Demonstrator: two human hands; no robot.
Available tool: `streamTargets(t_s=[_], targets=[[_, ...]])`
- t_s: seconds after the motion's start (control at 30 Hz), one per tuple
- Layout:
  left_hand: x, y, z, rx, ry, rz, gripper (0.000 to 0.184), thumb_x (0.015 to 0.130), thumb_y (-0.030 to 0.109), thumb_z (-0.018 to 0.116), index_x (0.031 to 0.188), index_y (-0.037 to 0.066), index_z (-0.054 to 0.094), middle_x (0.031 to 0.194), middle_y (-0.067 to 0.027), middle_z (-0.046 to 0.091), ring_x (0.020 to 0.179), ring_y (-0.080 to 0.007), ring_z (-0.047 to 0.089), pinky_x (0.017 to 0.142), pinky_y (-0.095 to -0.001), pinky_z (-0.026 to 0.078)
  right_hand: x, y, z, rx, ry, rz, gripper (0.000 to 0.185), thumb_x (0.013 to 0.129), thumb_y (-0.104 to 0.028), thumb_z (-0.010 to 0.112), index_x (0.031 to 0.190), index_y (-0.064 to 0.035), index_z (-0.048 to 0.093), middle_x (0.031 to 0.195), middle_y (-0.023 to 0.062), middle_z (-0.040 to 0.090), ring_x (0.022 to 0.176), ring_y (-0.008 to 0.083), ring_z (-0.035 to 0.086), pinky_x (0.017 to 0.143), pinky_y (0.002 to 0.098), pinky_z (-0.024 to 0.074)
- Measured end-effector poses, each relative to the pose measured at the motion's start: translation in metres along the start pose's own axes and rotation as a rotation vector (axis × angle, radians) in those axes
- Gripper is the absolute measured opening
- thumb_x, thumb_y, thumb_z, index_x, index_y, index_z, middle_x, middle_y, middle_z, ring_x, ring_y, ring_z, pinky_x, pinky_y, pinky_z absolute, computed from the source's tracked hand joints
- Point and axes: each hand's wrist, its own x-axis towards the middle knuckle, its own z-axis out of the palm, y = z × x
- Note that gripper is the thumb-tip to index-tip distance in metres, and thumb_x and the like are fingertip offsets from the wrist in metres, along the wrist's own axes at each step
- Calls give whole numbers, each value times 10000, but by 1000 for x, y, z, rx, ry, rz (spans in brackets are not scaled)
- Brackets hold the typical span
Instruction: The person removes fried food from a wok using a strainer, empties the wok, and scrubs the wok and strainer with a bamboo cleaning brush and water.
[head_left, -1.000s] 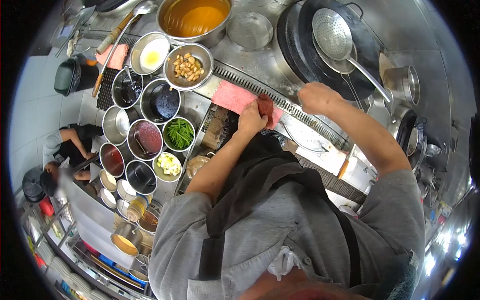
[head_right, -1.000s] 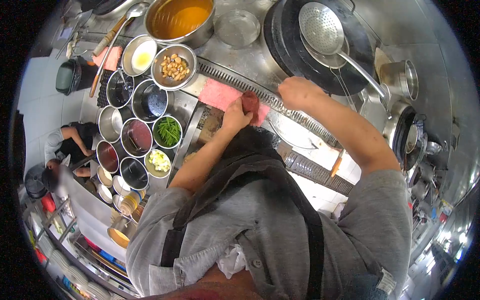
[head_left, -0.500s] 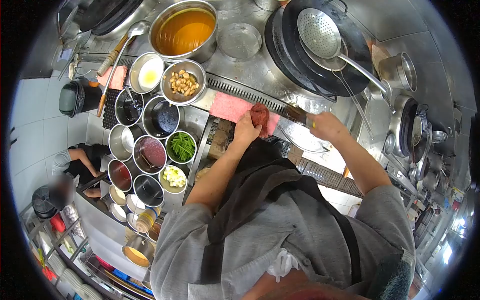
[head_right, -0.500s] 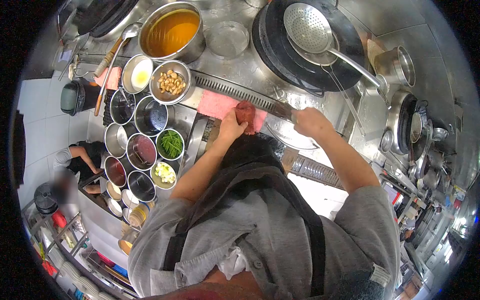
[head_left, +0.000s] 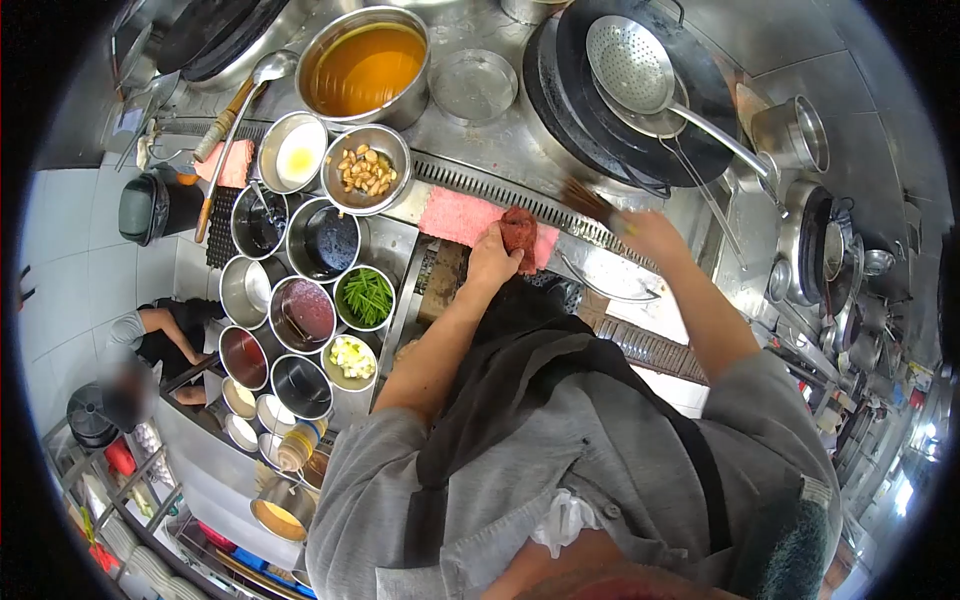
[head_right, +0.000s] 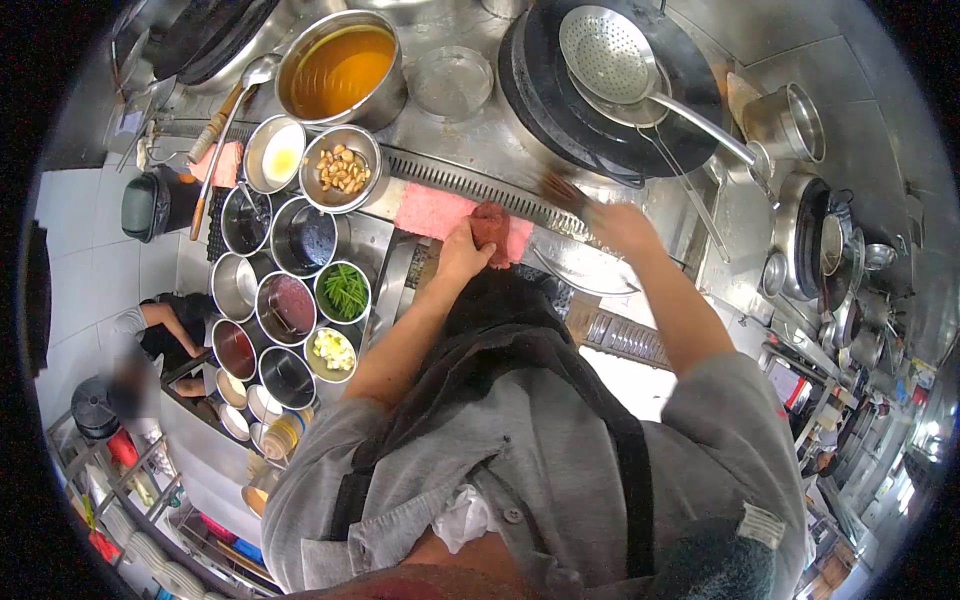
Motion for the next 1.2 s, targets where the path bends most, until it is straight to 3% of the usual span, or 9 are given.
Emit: streamTargets(t_s=[0.07, 0.23, 0.33, 0.47, 0.57, 0.7, 1.07, 1.17, 1.2], targets=[[1, 2, 2, 14, 17, -5, 537, 698, 217, 720, 1109, -5, 457, 1012, -254, 594, 995, -419, 560, 865, -448, 454, -64, 11, -14, -6, -125, 351, 325, 819, -303, 505, 1046, -117, 645, 978, 179, 644, 903, 353, 614, 814, 432, 489], [5, 7, -11, -12, -44, 23, 743, 686, 316, 724, 1254, -43, 407, 1079, -263, 581, 1054, -395, 550, 912, -434, 441, -87, 9, -41, 238, -102, 669, 452, 737, -311, 607, 1156, -146, 629, 1059, 218, 628, 956, 365, 609, 880, 405, 470], [22, 15, -33, -220, -37, -38, 699, 697, 343, 718, 1210, -62, 471, 1077, -268, 580, 1051, -382, 557, 907, -435, 444, -75, 0, -27, 417, 50, 587, 465, 730, -306, 616, 1168, -152, 621, 1033, 223, 634, 930, 372, 617, 861, 403, 479], [90, 36, -63, 210, 330, 184, 470, 731, 251, 672, 1071, -64, 592, 991, -242, 606, 944, -393, 579, 841, -435, 473, -82, 15, 12, 348, 63, 549, 457, 717, -312, 632, 1145, -152, 635, 974, 230, 636, 919, 386, 612, 852, 406, 482], [165, 53, -74, 590, 322, 210, 262, 795, 172, 556, 947, -15, 659, 999, -193, 614, 962, -339, 586, 830, -395, 489, -105, 18, 5, 380, 53, 653, 428, 757, -332, 598, 1148, -161, 631, 990, 247, 625, 961, 391, 598, 899, 436, 449], [229, 42, -60, 907, 213, 182, 260, 834, 160, 472, 905, 27, 682, 997, -121, 637, 1001, -275, 589, 832, -386, 498, -131, 17, 10, 349, 127, 711, 448, 743, -312, 618, 1164, -158, 622, 946, 241, 637, 921, 384, 614, 857, 426, 473], [231, 61, -73, 802, 205, 388, 173, 723, 109, 570, 817, 19, 684, 924, -152, 655, 934, -310, 615, 807, -390, 510, -158, 36, 23, 563, 213, 746, 441, 742, -282, 638, 1168, -170, 619, 913, 253, 634, 897, 380, 621, 805, 426, 494], [227, 72, -96, 623, 284, 313, 137, 720, 124, 612, 780, 19, 676, 849, -129, 659, 816, -284, 641, 767, -385, 509, -160, 53, 44, 610, 196, 705, 463, 739, -288, 631, 1186, -170, 607, 927, 251, 634, 898, 382, 618, 843, 429, 490], [217, 81, -107, 302, 194, 101, 129, 742, 120, 621, 792, 10, 665, 802, -106, 644, 733, -246, 619, 706, -362, 500, -161, 57, 47, 629, 217, 670, 468, 735, -287, 630, 1187, -167, 606, 930, 250, 634, 900, 384, 617, 847, 431, 488]])
